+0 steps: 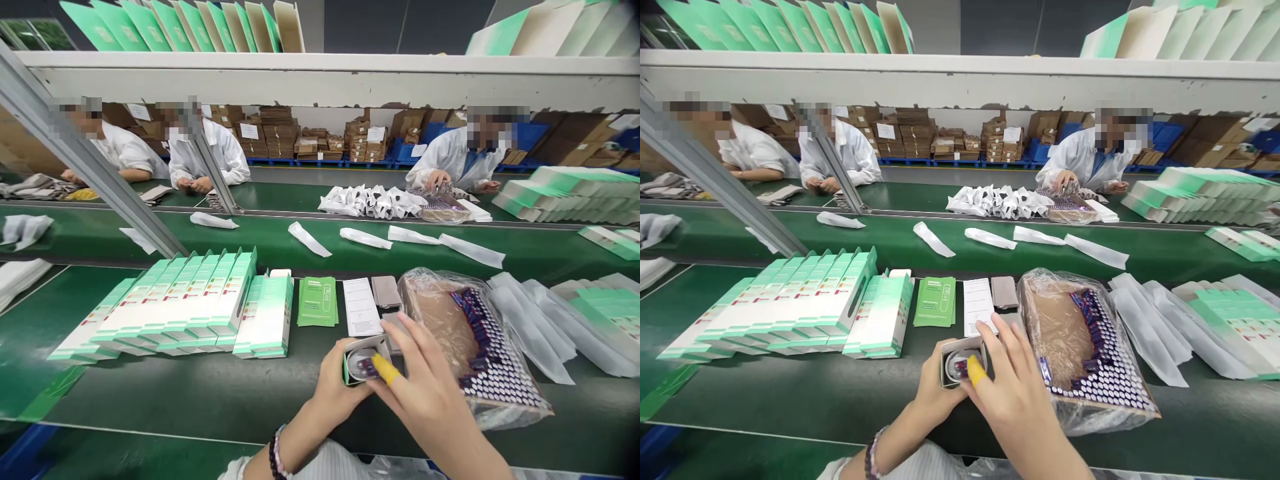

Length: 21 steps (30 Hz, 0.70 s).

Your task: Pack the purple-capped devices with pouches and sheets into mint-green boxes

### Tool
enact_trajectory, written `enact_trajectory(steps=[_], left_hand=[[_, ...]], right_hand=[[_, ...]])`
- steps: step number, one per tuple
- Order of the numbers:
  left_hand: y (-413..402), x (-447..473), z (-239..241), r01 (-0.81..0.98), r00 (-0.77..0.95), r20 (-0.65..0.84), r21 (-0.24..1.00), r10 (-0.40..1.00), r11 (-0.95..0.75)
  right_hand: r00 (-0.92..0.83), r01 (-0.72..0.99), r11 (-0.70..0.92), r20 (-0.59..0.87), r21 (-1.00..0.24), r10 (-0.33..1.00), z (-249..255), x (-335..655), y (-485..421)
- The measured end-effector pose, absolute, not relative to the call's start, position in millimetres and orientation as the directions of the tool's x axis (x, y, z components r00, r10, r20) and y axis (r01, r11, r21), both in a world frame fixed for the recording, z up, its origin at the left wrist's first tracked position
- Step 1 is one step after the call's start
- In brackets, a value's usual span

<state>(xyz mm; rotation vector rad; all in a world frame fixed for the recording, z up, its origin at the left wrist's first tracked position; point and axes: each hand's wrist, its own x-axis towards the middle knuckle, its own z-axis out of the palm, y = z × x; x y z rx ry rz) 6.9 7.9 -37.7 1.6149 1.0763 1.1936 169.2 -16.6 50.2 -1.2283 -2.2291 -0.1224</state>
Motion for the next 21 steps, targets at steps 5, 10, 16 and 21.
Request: enact_trajectory(steps=[5,10,16,21], left_hand=[[7,2,-39,0.022,0.235,0.28,0.956,0.931,-0.293],[-1,-7,-29,-0.196,0.245,0.279,0.952,0.928,-0.234],[-4,-3,-11,-0.275,0.319,0.2,0.955,0.927,-0.111],[-3,4,-12,-0.272,0.268,0.17,0.957,0.948,-0.095]], right_hand=[[-0.322,0.755,0.54,0.508,-0.372,0.799,33,167,-16],[0.004,0.534,0.245,0.292,-0.81,0.956,8,166,-15],[-0.026,0.022,-0.105,-0.105,-0.994,0.994,0,142,-4],[0.06,-0.039,-0.092,-0.094,-0.995,0.994,-11,132,-7]])
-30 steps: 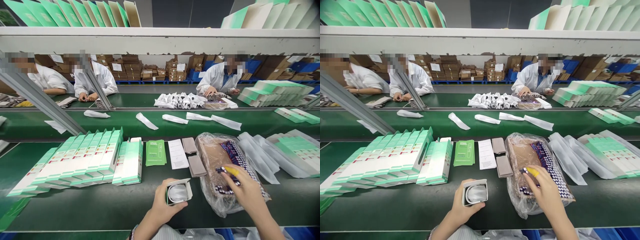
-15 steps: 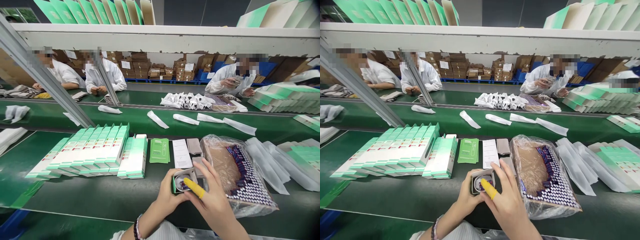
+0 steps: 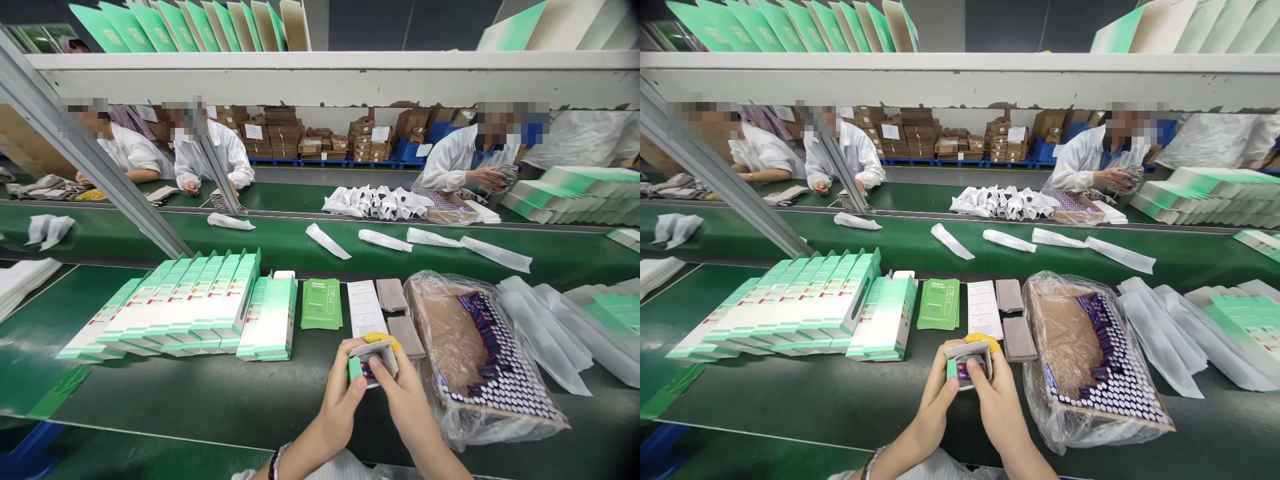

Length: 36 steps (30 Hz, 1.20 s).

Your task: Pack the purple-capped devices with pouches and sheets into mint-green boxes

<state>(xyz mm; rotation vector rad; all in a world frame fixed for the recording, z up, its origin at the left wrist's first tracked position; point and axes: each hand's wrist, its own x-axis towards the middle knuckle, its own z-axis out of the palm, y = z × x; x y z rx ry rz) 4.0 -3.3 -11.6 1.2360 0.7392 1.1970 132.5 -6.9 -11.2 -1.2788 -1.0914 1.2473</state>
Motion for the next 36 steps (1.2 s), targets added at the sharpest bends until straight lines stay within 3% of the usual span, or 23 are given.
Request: enact_trajectory(steps=[5,11,15,18,22,26,28,33,36], left_hand=[[-5,8,-12,-0.215,0.21,0.187,0.966,0.96,-0.142],[-1,9,-24,-0.116,0.083,0.381,0.921,0.921,-0.371],[13,-4,-36,0.008,0.099,0.708,0.703,0.7,-0.712],[21,-15,-39,0.078,0.224,0.796,0.56,0.562,-0.825],[24,-19,-36,0.069,0.24,0.777,0.584,0.581,-0.809],[25,-20,-32,0.086,0.281,0.81,0.512,0.514,-0.854],[24,-20,-28,0.073,0.277,0.801,0.534,0.531,-0.842],[15,-15,-20,-0.081,0.153,0.538,0.843,0.829,-0.532],[11,-14,-20,-0.13,0.141,0.469,0.882,0.872,-0.453]], right_hand=[[0.027,-0.282,-0.084,-0.095,-0.956,0.995,-17,138,-10],[0.002,-0.303,-0.157,-0.165,-0.94,0.986,-2,140,-1],[0.026,-0.331,-0.088,-0.103,-0.939,0.994,-11,147,0],[-0.024,-0.236,0.024,0.03,-0.972,0.999,-25,160,-2],[-0.183,0.081,0.298,0.279,-0.951,0.943,-33,179,-4],[-0.356,0.321,0.513,0.401,-0.796,0.844,-28,187,-1],[-0.385,0.331,0.56,0.433,-0.76,0.815,-24,188,3],[-0.343,0.232,0.494,0.404,-0.838,0.848,-12,186,6],[-0.315,0.23,0.429,0.351,-0.873,0.882,-7,184,3]])
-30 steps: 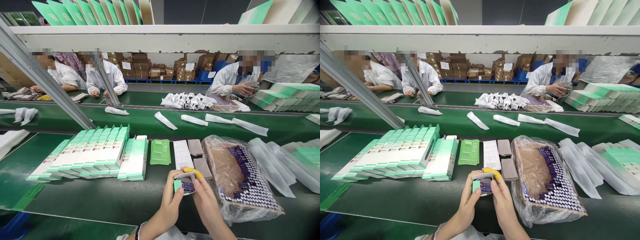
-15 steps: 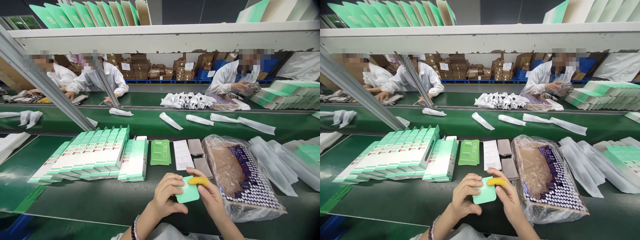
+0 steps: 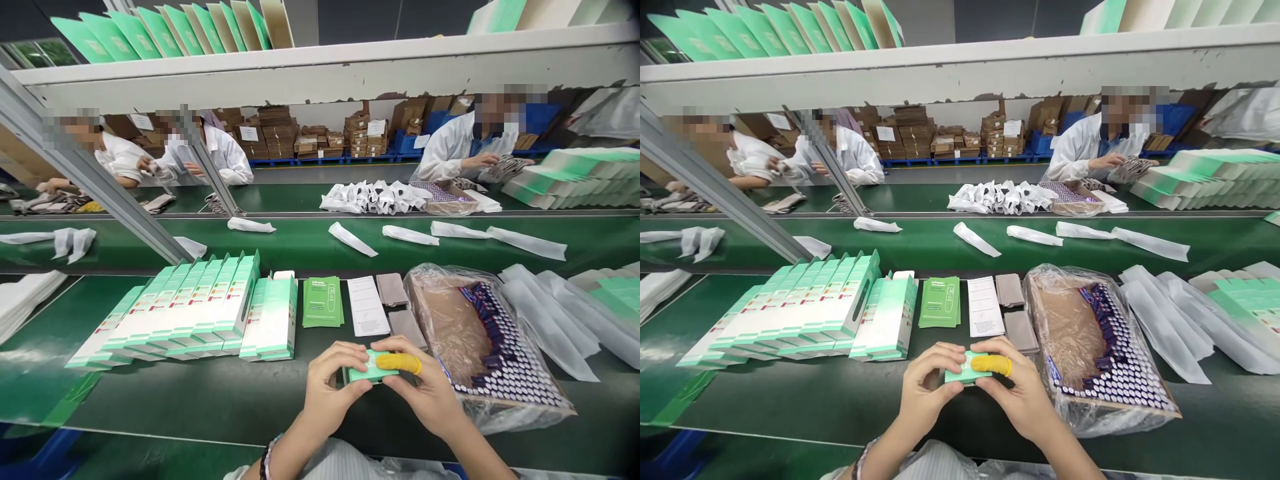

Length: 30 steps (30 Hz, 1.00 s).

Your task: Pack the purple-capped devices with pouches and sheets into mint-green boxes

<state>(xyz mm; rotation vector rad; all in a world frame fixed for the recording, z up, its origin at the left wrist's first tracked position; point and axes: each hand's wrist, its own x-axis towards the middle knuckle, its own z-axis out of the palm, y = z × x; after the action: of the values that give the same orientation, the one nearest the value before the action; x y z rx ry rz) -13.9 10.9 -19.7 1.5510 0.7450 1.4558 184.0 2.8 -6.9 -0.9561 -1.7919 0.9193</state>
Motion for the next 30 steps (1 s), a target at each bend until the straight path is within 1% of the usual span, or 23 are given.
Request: enact_trajectory(steps=[3,4,6,8,9,11,14,18,20,21,22,23,24,25,26,27,30], left_hand=[[12,-18,-22,-0.057,0.211,0.57,0.818,0.794,-0.572],[14,-21,-22,-0.009,0.244,0.621,0.769,0.745,-0.639],[17,-27,-20,0.145,0.299,0.708,0.629,0.64,-0.764],[19,-32,-18,0.307,0.345,0.757,0.468,0.555,-0.829],[19,-34,-18,0.353,0.368,0.765,0.411,0.528,-0.841],[18,-35,-20,0.363,0.4,0.767,0.369,0.501,-0.856],[17,-32,-29,0.293,0.38,0.776,0.415,0.503,-0.862],[14,-29,-48,0.207,0.317,0.784,0.492,0.534,-0.845],[10,-31,-55,0.157,0.293,0.745,0.58,0.599,-0.799],[7,-34,-57,0.122,0.259,0.718,0.639,0.646,-0.76],[3,-36,-58,0.081,0.211,0.691,0.693,0.691,-0.717],[-2,-39,-59,0.041,0.149,0.663,0.737,0.733,-0.675],[-6,-42,-60,0.011,0.08,0.632,0.773,0.771,-0.635],[-11,-44,-61,-0.004,0.014,0.597,0.802,0.802,-0.597],[-15,-44,-61,-0.007,-0.037,0.557,0.83,0.83,-0.558],[-19,-44,-63,-0.008,-0.075,0.512,0.858,0.856,-0.514],[-29,-37,-73,-0.034,-0.107,0.371,0.926,0.922,-0.376]], right_hand=[[-0.341,0.273,0.421,0.322,-0.865,0.883,-1,184,0],[-0.354,0.289,0.422,0.313,-0.859,0.881,1,185,-1],[-0.371,0.319,0.423,0.299,-0.848,0.879,3,186,-2],[-0.382,0.341,0.432,0.296,-0.835,0.875,2,188,-2],[-0.392,0.347,0.455,0.313,-0.82,0.865,-1,189,-2],[-0.43,0.354,0.537,0.377,-0.765,0.82,-9,191,-2],[-0.485,0.389,0.66,0.466,-0.642,0.74,-21,191,-5],[-0.528,0.481,0.715,0.484,-0.507,0.698,-13,184,-4],[-0.575,0.47,0.732,0.457,-0.494,0.678,2,182,6],[-0.571,0.455,0.72,0.448,-0.524,0.688,10,182,15],[-0.513,0.443,0.679,0.455,-0.585,0.728,17,184,28],[-0.373,0.415,0.594,0.467,-0.689,0.802,23,186,45],[-0.165,0.351,0.47,0.44,-0.81,0.882,26,188,65],[0.083,0.244,0.333,0.362,-0.911,0.929,28,189,89],[0.293,0.057,0.183,0.191,-0.982,0.937,27,189,113],[0.339,-0.016,0.098,0.087,-0.995,0.937,24,187,139],[0.252,-0.084,-0.119,-0.137,-0.989,0.958,7,166,207]])
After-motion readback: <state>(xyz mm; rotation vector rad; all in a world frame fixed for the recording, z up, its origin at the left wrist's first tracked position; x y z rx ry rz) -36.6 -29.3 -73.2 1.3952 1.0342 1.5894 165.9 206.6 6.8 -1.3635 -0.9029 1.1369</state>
